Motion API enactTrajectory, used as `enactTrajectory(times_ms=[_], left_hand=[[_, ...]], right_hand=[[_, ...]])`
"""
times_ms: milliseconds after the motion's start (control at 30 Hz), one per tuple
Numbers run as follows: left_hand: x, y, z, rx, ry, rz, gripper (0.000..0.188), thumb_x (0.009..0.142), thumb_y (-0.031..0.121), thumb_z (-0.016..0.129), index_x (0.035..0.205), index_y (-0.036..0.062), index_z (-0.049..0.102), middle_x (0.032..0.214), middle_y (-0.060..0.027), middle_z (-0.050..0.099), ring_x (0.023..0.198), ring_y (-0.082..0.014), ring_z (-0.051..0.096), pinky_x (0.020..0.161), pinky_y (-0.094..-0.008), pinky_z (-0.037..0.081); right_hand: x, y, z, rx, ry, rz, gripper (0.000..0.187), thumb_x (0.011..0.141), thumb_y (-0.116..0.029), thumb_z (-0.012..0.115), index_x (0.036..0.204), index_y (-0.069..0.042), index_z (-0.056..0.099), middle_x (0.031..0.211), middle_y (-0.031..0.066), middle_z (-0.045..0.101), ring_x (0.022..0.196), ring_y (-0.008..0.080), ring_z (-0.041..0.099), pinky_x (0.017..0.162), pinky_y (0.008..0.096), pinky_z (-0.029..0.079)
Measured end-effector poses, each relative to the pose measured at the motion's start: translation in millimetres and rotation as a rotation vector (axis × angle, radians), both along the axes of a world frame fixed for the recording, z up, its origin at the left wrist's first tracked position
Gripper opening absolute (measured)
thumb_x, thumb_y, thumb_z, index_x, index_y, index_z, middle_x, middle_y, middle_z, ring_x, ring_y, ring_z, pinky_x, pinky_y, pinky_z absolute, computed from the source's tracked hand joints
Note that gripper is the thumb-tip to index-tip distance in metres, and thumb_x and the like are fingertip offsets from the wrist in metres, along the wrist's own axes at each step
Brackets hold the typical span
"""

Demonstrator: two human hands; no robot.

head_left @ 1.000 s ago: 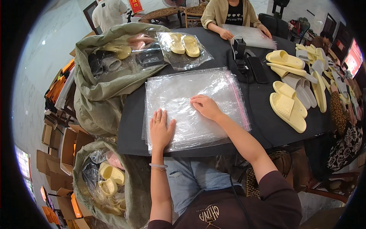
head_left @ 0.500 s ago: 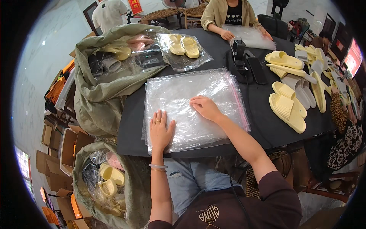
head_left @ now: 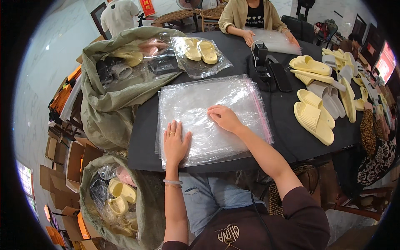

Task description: The person places pairs of slippers into clear plastic bags on a table. They retrieve slippers from a large sack and arrange them on the table before bagging them. The person handles multiple pairs of slippers in various colors, including yellow, pink, and white.

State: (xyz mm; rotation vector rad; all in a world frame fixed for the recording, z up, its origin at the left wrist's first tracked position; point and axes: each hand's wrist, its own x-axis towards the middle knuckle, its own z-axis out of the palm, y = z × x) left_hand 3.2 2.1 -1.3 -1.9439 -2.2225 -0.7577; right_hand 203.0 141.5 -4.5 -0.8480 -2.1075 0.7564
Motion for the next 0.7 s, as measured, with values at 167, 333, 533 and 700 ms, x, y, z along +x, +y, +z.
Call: enactTrajectory(times_ms=[167, 333, 533, 700], left_hand=[[0.6, -0.5, 1.4, -0.013, -0.002, 0.003, 0.057, 0.089, 0.042, 0.05, 0.132, 0.0034, 0.047, 0.141, -0.0164, 0.039, 0.134, -0.0308, 0.03, 0.11, -0.0421, 0.021], [1.1, -0.4, 1.6, -0.016, -0.014, -0.002, 0.057, 0.089, 0.041, 0.051, 0.132, 0.0037, 0.047, 0.142, -0.0161, 0.039, 0.135, -0.0303, 0.03, 0.11, -0.0422, 0.02], [1.2, -0.7, 2.1, -0.01, -0.016, 0.002, 0.057, 0.089, 0.041, 0.051, 0.131, 0.0031, 0.048, 0.141, -0.0163, 0.039, 0.135, -0.0304, 0.03, 0.11, -0.0424, 0.021], [1.0, -0.4, 1.7, -0.005, -0.016, -0.001, 0.056, 0.089, 0.04, 0.052, 0.131, 0.0028, 0.048, 0.141, -0.0167, 0.039, 0.134, -0.0309, 0.03, 0.11, -0.0427, 0.021]], right_hand=[[-0.3, 1.1, -0.8, 0.012, 0.004, 0.001, 0.016, 0.087, -0.012, 0.056, 0.095, -0.005, 0.068, 0.106, 0.0056, 0.064, 0.095, 0.0225, 0.06, 0.081, 0.0309, 0.048], [0.2, -0.1, -0.1, -0.005, 0.009, 0.001, 0.016, 0.087, -0.012, 0.056, 0.094, -0.004, 0.068, 0.105, 0.0057, 0.064, 0.095, 0.0225, 0.06, 0.08, 0.0309, 0.048], [-0.3, -0.1, 0.2, -0.002, 0.022, 0.001, 0.018, 0.086, -0.016, 0.056, 0.093, -0.006, 0.069, 0.105, 0.0066, 0.065, 0.095, 0.0253, 0.06, 0.081, 0.0332, 0.048], [0.5, -0.2, 1.1, 0.012, -0.002, 0.001, 0.016, 0.087, -0.012, 0.056, 0.095, -0.005, 0.068, 0.106, 0.0052, 0.064, 0.096, 0.0228, 0.059, 0.082, 0.0313, 0.048]])
